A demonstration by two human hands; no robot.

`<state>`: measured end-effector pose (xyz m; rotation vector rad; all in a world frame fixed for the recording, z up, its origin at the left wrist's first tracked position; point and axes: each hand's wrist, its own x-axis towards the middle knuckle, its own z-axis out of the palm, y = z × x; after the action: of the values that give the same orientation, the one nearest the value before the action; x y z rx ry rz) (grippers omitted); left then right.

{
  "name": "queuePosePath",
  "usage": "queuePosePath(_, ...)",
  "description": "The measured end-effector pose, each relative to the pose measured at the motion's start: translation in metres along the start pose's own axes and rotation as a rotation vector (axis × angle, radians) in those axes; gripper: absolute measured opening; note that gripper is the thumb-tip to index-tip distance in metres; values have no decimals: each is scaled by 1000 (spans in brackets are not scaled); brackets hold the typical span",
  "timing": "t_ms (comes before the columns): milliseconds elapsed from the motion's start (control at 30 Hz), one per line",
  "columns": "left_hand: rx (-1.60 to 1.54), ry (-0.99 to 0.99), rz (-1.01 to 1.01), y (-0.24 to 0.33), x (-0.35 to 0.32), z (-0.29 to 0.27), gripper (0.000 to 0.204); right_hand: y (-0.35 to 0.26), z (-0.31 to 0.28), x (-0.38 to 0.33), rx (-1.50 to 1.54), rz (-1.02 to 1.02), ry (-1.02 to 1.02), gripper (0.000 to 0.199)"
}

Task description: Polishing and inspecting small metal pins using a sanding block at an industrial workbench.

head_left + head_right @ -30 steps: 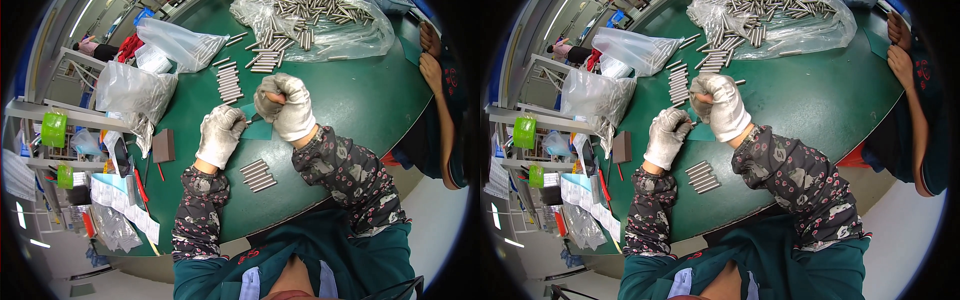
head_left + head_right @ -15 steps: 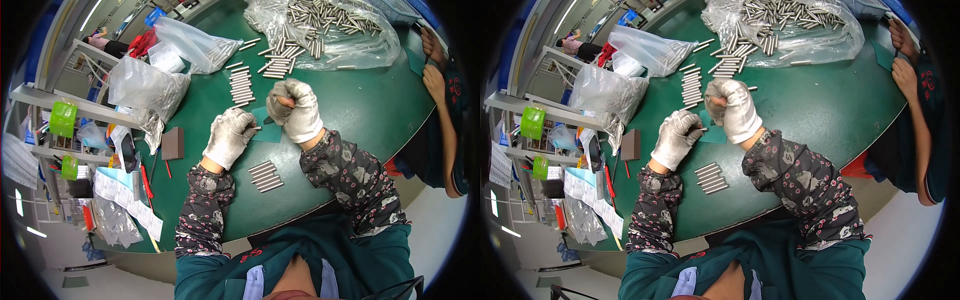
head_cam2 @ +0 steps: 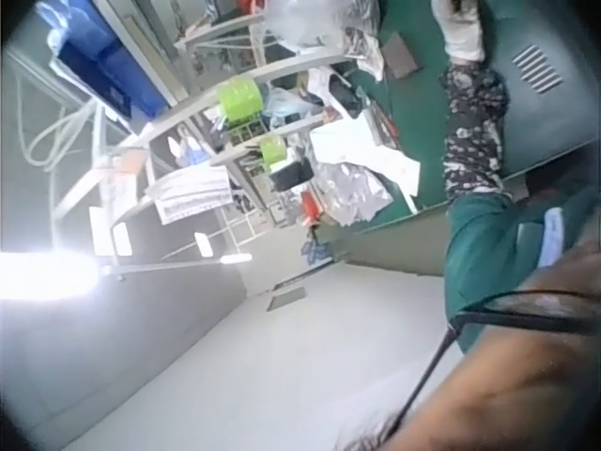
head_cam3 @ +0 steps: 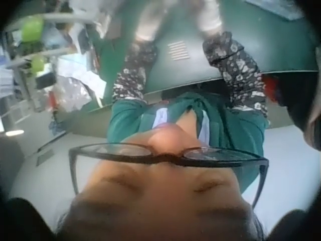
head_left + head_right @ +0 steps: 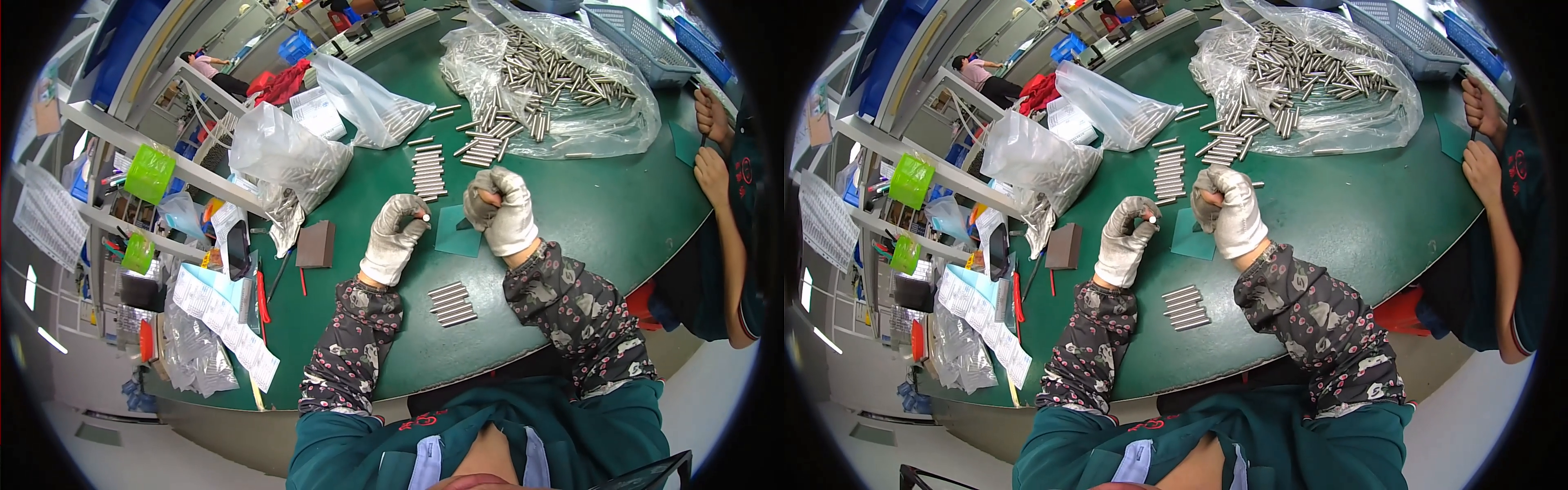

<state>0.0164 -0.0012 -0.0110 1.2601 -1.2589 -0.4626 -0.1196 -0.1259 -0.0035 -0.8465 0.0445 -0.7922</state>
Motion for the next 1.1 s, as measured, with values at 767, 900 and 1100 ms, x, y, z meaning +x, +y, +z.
queuePosePath(767, 1074, -48, 51, 32, 12, 4, 17, -2, 3, 1, -98, 13, 49, 38)
queuePosePath(900, 685, -637, -294, 62, 4, 6, 20, -5, 3, 1, -61, 43, 37, 38)
queuePosePath(1100, 858, -796, -247, 68, 2, 20, 19, -6, 2, 0, -45, 42, -4, 41)
